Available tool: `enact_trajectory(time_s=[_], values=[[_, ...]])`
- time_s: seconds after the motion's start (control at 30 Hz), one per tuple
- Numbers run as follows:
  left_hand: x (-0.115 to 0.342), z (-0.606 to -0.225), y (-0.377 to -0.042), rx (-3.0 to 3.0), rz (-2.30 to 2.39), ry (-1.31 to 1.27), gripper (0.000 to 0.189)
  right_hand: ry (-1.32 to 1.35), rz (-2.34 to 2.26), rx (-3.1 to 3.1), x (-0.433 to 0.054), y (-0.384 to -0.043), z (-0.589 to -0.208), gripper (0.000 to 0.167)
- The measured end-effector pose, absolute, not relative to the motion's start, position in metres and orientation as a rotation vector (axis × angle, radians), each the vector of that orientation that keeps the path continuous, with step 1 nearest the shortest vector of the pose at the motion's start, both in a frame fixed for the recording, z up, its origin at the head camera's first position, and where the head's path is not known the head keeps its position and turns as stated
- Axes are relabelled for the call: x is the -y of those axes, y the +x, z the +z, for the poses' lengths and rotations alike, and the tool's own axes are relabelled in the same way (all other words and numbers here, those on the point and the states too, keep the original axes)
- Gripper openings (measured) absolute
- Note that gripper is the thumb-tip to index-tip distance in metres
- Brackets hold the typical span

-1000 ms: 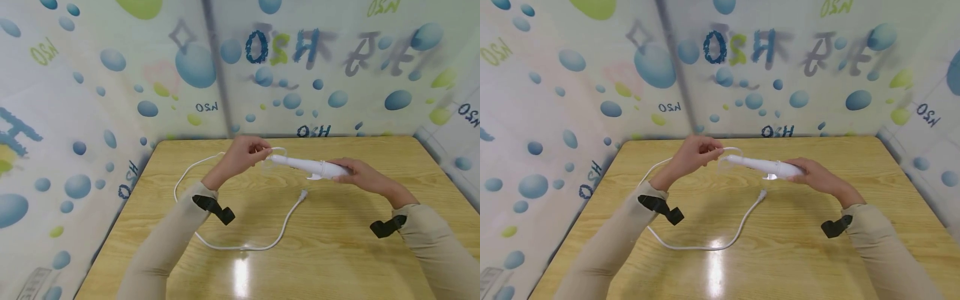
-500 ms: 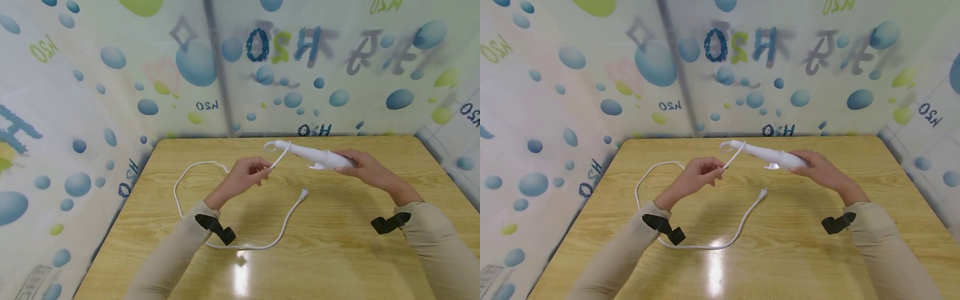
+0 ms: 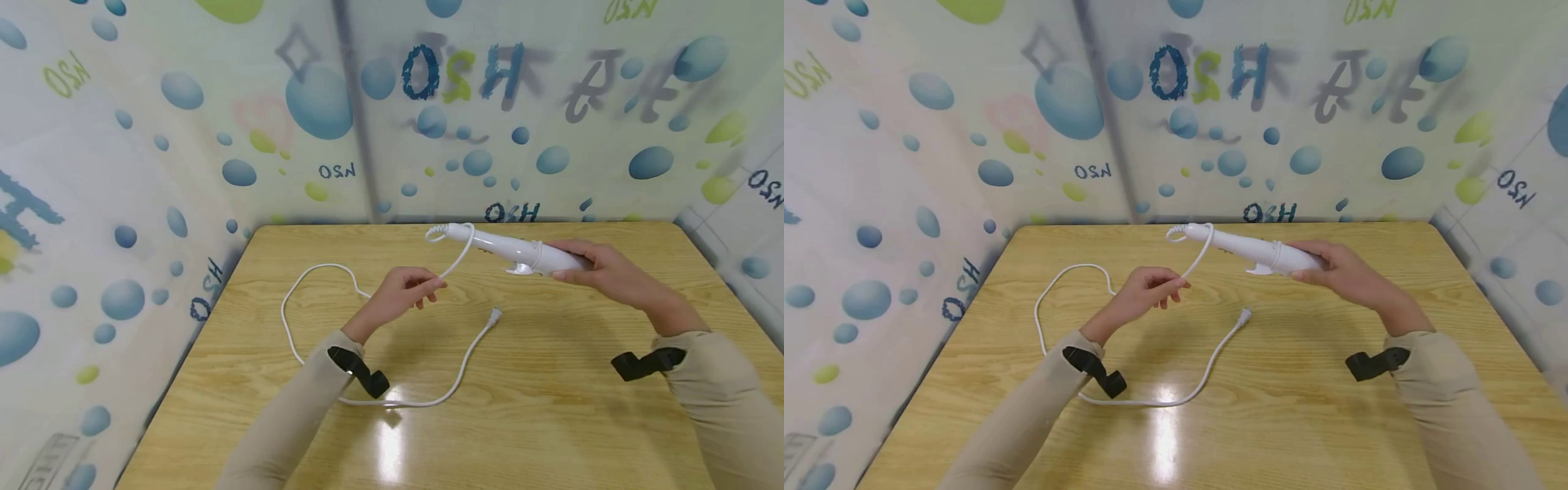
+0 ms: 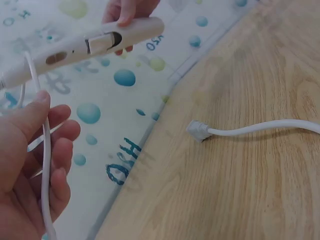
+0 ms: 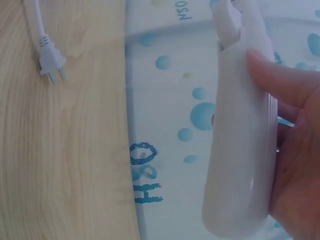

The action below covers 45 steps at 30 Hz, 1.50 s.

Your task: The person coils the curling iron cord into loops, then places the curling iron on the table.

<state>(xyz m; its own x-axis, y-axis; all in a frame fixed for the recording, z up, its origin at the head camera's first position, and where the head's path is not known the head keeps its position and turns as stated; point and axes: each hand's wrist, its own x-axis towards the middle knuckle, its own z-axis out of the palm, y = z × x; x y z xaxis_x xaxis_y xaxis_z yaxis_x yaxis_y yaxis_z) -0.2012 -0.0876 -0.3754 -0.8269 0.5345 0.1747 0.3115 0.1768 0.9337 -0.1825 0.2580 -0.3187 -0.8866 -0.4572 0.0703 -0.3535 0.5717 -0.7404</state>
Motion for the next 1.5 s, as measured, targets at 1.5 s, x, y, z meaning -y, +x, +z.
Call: enact_trajectory(time_s=[1.5], values=[[0.103,-0.369,-0.247,-2.497,1.401,0.662,0.036,-1.073,-1.254,-2.394,-0.264,-0.164,-0.314,0.046]])
